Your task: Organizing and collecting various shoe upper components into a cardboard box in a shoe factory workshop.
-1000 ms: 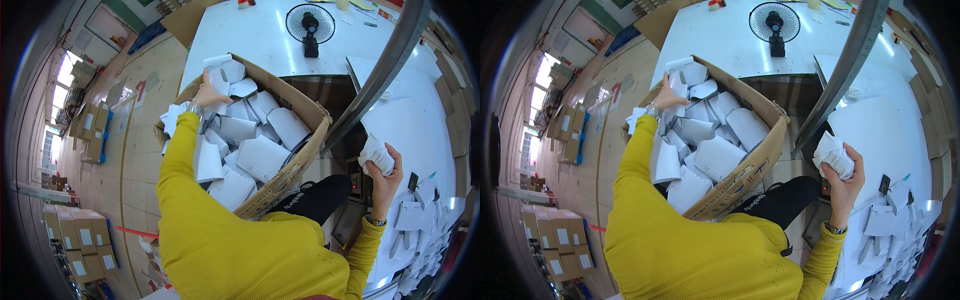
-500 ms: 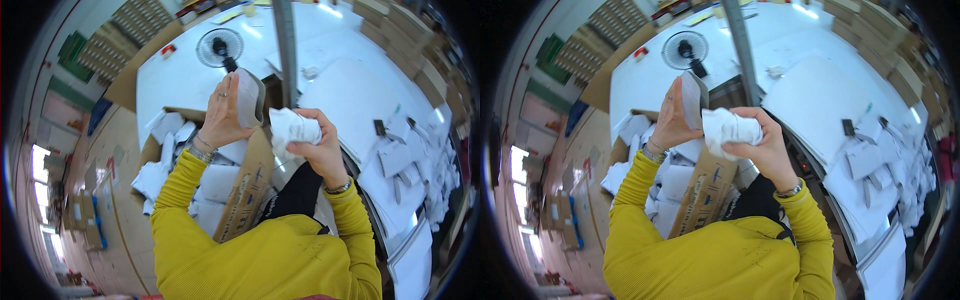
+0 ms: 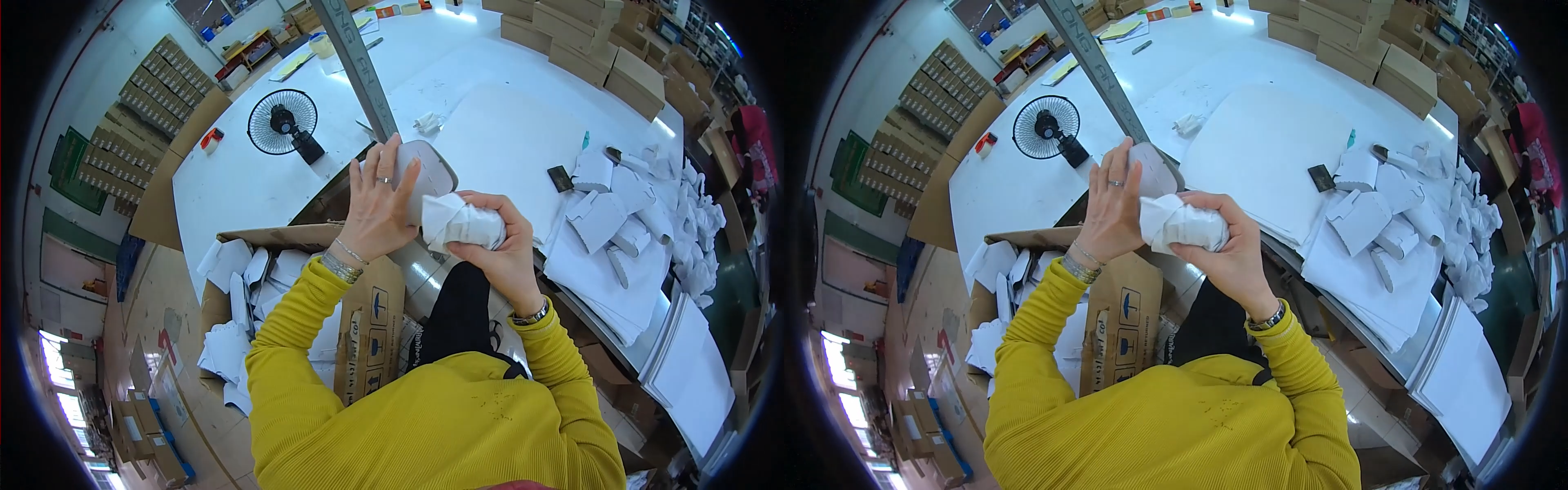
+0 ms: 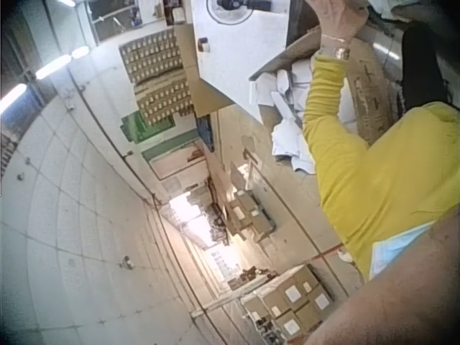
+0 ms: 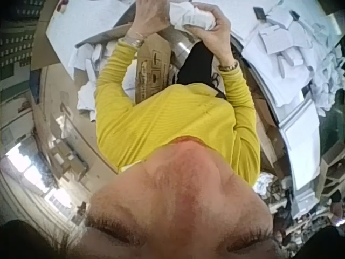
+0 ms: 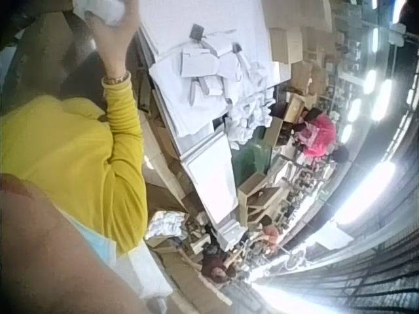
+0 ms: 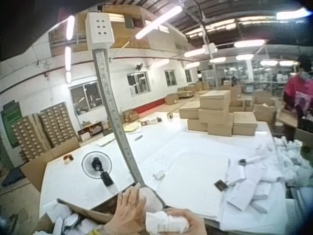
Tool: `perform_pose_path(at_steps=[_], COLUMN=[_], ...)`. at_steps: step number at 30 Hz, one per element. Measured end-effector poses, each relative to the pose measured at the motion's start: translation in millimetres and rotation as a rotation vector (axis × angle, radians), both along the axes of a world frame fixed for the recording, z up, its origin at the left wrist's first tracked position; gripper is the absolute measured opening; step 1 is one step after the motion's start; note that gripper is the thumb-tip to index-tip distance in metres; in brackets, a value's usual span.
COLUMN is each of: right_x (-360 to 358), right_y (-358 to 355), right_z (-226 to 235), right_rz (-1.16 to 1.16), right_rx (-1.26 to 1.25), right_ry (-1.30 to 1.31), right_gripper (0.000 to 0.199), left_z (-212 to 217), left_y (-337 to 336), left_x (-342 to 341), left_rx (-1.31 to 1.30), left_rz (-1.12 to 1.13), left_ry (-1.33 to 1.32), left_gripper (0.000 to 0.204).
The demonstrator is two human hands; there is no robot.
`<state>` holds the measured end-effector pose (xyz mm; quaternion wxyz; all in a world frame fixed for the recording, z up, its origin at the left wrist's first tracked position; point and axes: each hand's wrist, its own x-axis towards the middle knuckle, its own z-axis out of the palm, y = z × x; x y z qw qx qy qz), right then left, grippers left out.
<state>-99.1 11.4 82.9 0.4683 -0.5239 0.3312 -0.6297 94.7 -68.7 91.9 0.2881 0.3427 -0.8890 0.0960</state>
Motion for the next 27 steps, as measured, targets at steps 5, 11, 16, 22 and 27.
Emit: perform_pose_path(at_steps=[5, 11, 16, 22, 27], right_x=[1.3, -17.4, -28.1, -12.9, -46.5], right_y=[1.5, 0.2, -11.3, -12.6, -16.3], right_z=[-5.1, 10.7, -22.3, -26.1, -94.6], right_rz=[0.158, 0.473, 0.474, 0.358, -0.383], right_rx=[-0.165, -0.025, 0.164, 0.324, 0.187], right_ry=[0.229, 0.299, -0.176, -0.855, 0.013], right_gripper=[0.046, 0.04, 0.052, 0.055, 0.048], left_z=[-10.3, -17.6, -27.1, -29.2, -109.5], left_y=[-8.0, -1.0, -2.5, -0.3, -23.4], left_x=[-8.3, -9.8, -16.9, -34.8, -76.0], left_rx=[-0.118, 0.041, 0.037, 0.033, 0.62], left_rz=[-0.058, -0.254, -0.29, -0.351, -0.197], left_ry=[-0.063, 0.122, 0.224, 0.293, 0.317], left_gripper=[0.088, 0.081, 0.074, 0.066, 0.083])
